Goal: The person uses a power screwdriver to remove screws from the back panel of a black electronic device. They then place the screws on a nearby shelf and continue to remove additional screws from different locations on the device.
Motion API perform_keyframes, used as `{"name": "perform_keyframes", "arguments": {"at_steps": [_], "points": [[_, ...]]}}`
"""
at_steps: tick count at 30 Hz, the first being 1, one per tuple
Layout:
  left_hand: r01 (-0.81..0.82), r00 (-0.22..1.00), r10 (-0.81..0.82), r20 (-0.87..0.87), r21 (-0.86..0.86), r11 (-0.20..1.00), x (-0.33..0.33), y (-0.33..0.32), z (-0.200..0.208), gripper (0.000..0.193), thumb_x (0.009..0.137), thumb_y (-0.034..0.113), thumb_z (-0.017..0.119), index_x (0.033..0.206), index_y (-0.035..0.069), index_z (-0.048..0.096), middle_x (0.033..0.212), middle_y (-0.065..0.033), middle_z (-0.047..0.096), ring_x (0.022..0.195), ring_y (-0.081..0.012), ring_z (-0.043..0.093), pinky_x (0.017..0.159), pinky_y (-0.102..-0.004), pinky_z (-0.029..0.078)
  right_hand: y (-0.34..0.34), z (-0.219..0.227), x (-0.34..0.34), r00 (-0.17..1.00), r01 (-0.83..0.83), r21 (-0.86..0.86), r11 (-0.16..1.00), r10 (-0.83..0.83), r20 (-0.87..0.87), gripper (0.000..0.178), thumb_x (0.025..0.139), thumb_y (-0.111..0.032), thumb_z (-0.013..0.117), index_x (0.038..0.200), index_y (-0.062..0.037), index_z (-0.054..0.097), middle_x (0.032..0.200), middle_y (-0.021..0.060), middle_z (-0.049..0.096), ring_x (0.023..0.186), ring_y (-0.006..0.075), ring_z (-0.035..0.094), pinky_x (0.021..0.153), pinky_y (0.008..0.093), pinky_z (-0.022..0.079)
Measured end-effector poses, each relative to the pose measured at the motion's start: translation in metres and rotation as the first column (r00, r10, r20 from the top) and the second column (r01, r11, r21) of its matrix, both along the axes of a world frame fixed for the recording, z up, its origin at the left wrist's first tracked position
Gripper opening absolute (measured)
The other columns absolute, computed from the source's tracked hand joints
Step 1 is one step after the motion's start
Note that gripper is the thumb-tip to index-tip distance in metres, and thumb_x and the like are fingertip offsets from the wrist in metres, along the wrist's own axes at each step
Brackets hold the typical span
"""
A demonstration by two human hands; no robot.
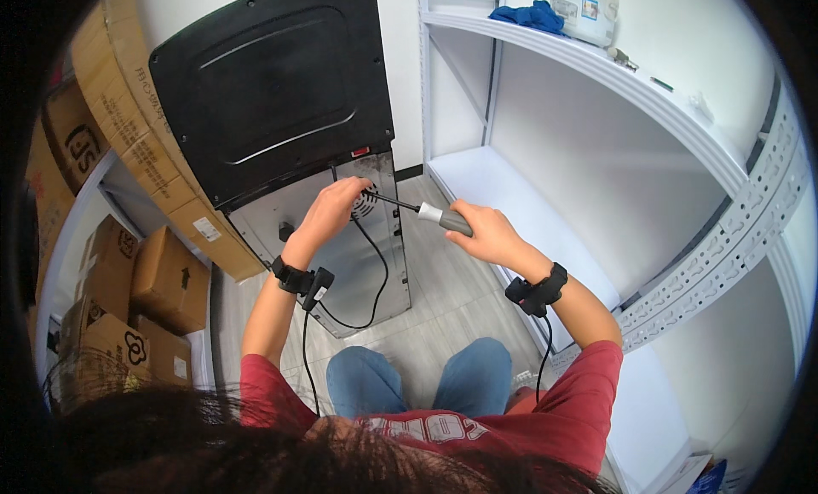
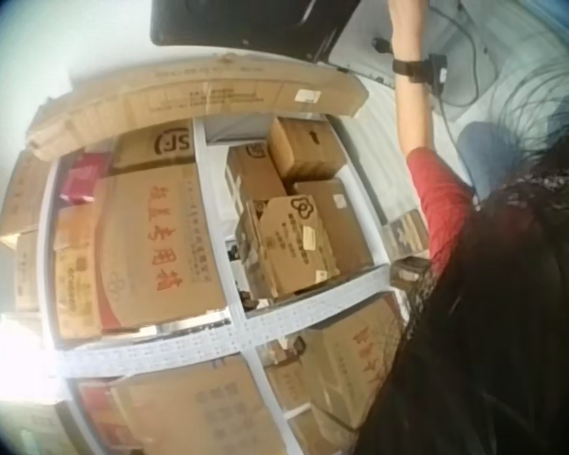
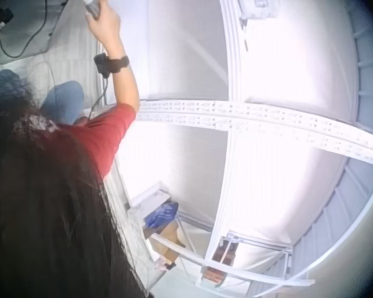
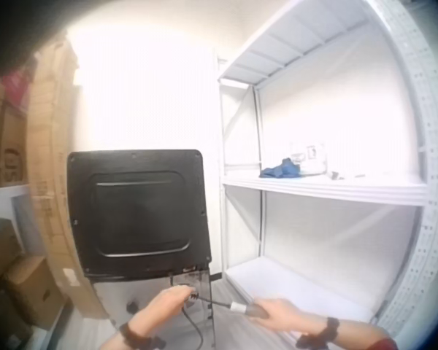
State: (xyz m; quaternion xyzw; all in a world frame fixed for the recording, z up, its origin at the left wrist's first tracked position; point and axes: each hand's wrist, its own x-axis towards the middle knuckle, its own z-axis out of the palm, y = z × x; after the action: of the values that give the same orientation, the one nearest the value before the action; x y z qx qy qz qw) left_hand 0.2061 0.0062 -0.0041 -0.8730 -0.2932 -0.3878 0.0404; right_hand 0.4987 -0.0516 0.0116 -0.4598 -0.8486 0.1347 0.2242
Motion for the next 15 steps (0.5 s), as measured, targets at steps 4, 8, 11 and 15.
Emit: {"name": "perform_keyframes", "arguments": {"at_steps": [4,8,11,15], "points": [[-0.007,0.995,0.012,0.099,-0.047,0.999,0.008,0.009,0.007,0.035,0.07,-0.014,0.047,0.102,0.001,0.052,0.085,-0.0139,0.055,0.08,-0.0332,0.056,0.07,-0.0395,0.047,0.004,0.002,0.004,0.998,0.062,-0.038,0.997,-0.062,-0.004,0.032,0.082,-0.025,0.063,0.103,-0.0046,0.05,0.082,0.0154,0.061,0.07,0.0335,0.06,0.061,0.0403,0.046],[0.237,0.878,-0.022,0.478,-0.394,0.888,0.018,0.012,0.031,0.034,0.083,-0.008,0.047,0.116,0.0,0.048,0.095,-0.0119,0.056,0.079,-0.018,0.06,0.071,-0.0282,0.048,-0.006,0.029,0.006,0.984,0.072,-0.195,0.978,-0.101,-0.144,0.032,0.084,-0.024,0.063,0.106,-0.0042,0.05,0.079,0.0143,0.06,0.068,0.0298,0.061,0.06,0.0364,0.047],[0.391,0.731,0.001,0.682,-0.421,0.818,0.037,0.013,0.061,0.044,0.082,-0.006,0.049,0.125,0.0,0.042,0.104,-0.0142,0.056,0.085,-0.0194,0.06,0.075,-0.0286,0.049,-0.019,0.05,0.01,0.949,0.084,-0.253,0.964,-0.154,-0.274,0.031,0.085,-0.02,0.064,0.107,-0.0041,0.05,0.078,0.0116,0.058,0.067,0.0229,0.057,0.06,0.0319,0.045],[0.129,0.81,0.154,0.565,-0.428,0.894,0.042,0.018,0.088,0.048,0.08,-0.007,0.049,0.128,-0.002,0.041,0.112,-0.0168,0.053,0.09,-0.0214,0.06,0.075,-0.0282,0.049,-0.034,0.081,0.004,0.863,0.184,-0.39,0.902,-0.338,-0.376,0.029,0.084,-0.017,0.064,0.105,-0.0038,0.05,0.076,0.007,0.055,0.067,0.014,0.051,0.062,0.0274,0.043]]}}
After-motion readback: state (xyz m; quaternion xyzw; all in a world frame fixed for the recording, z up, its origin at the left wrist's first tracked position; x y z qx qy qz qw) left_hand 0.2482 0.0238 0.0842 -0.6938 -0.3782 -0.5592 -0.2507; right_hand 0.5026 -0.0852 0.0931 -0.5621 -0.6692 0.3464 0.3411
